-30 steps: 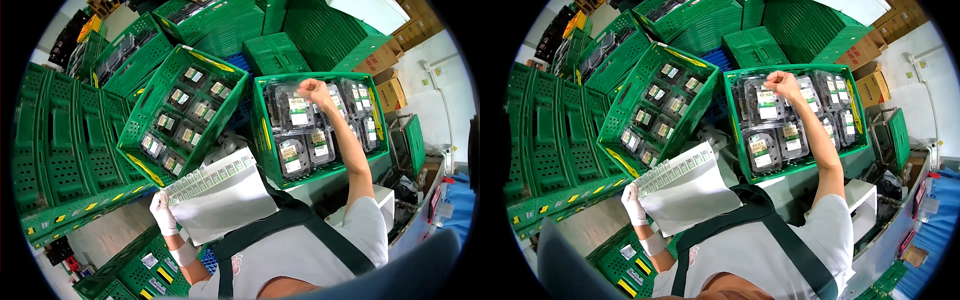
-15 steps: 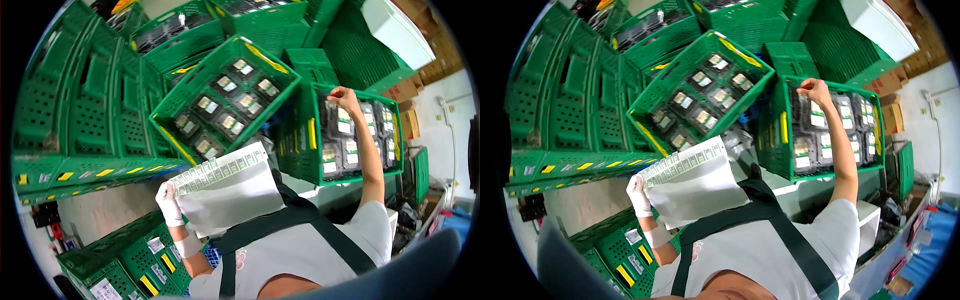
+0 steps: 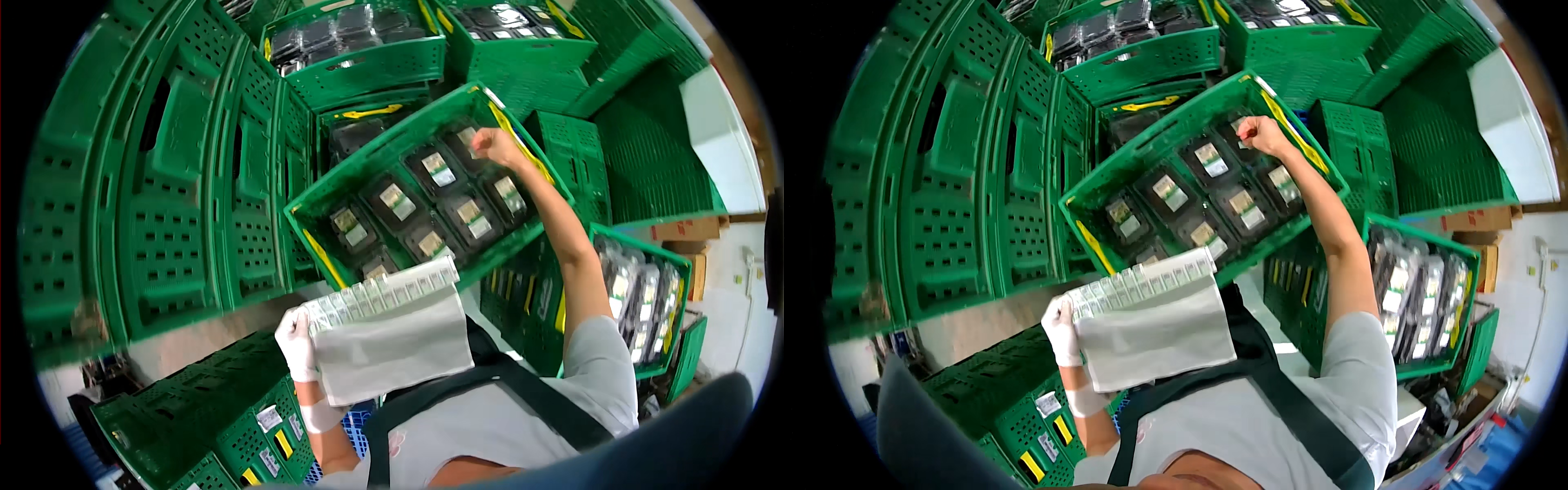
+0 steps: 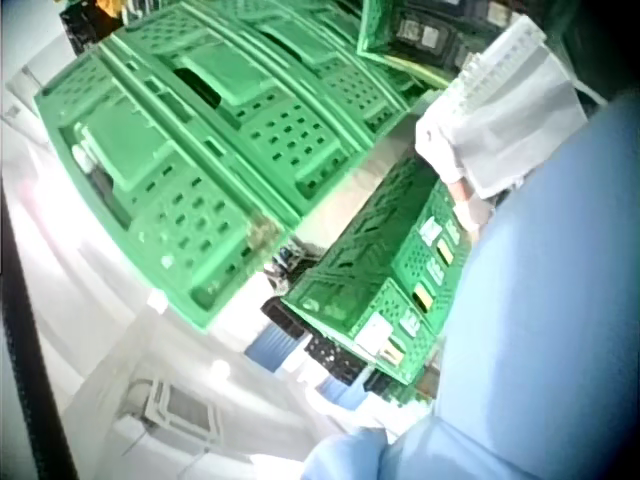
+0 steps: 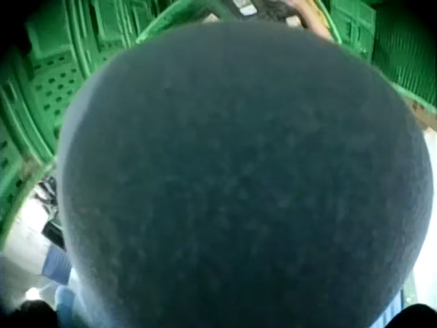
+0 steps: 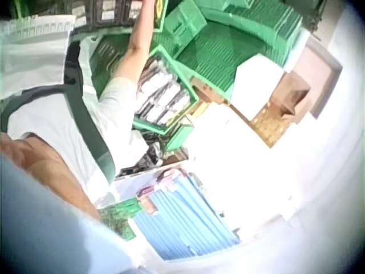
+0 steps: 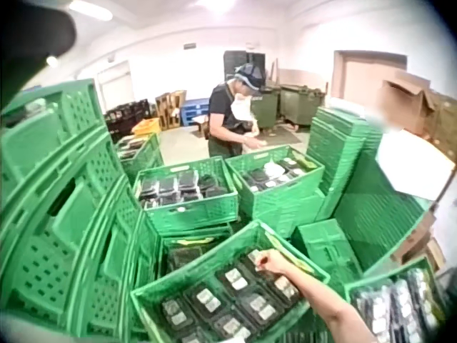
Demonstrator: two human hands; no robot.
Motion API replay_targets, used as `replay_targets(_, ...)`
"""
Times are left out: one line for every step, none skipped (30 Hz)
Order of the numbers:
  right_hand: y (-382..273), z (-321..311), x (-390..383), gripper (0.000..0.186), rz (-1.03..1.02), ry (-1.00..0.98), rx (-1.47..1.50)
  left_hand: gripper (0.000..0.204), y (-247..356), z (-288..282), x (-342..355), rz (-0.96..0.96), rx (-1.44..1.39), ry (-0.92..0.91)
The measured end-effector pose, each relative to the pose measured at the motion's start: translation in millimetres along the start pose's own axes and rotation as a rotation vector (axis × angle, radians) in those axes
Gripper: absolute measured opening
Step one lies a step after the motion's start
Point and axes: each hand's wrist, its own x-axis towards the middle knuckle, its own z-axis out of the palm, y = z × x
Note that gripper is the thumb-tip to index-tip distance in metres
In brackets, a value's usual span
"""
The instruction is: The person applies labels to plastic containers of food inside green crates, moves crates onto a blue pallet, and transfers plastic containers between crates by hand.
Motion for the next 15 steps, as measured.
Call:
replay_targets(13, 5, 28, 0.019, -0.022, -0.005, 0.000, 0.010, -8, 1, 7, -0.005, -0.033, 0.034)
replay_targets(21, 7, 48, 0.017, -0.009, 0.004, -0.093, 0.009, -6, 4, 14, -0.036, -0.007, 0.039)
replay_targets(30, 7, 67, 0.016, 0.001, -0.001, -0.111, 0.009, 0, 9, 21, -0.066, 0.019, 0.041)
replay_targets(40, 5, 82, 0.017, 0.025, 0.012, -0.162, 0.010, 3, 15, 26, -0.110, 0.014, 0.041)
replay_targets(51, 4, 95, 0.017, 0.049, 0.026, -0.215, 0.011, -4, 20, 31, -0.165, -0.061, 0.053)
replay_targets(61, 5, 107, 0.017, 0.088, 0.046, -0.197, 0.012, -4, 24, 38, -0.189, -0.054, 0.052)
replay_targets(75, 4, 121, 0.018, 0.148, -0.008, -0.099, 0.012, -4, 29, 46, -0.212, -0.046, 0.049)
replay_targets(96, 3, 132, 0.019, 0.124, -0.013, -0.038, 0.013, -1, 36, 53, -0.235, -0.041, 0.044)
replay_targets(117, 4, 140, 0.019, 0.102, -0.014, 0.023, 0.013, 2, 43, 59, -0.257, -0.034, 0.037)
replay_targets(126, 6, 145, 0.019, 0.042, 0.007, -0.069, 0.014, 3, 50, 64, -0.279, -0.032, 0.032)
replay_targets(136, 7, 146, 0.020, -0.017, 0.028, -0.160, 0.015, 2, 57, 69, -0.288, -0.046, 0.023)
replay_targets(137, 10, 148, 0.020, -0.086, 0.049, -0.251, 0.016, 1, 62, 74, -0.292, -0.064, 0.021)
replay_targets(138, 15, 147, 0.021, -0.027, 0.047, -0.010, 0.017, 1, 68, 78, -0.295, -0.082, 0.016)
replay_targets(137, 16, 146, 0.018, -0.137, 0.104, -0.179, 0.018, 7, 75, 84, -0.278, -0.046, 0.006)
replay_targets(136, 15, 144, 0.016, -0.245, 0.160, -0.349, 0.018, 10, 81, 89, -0.294, -0.051, 0.001)
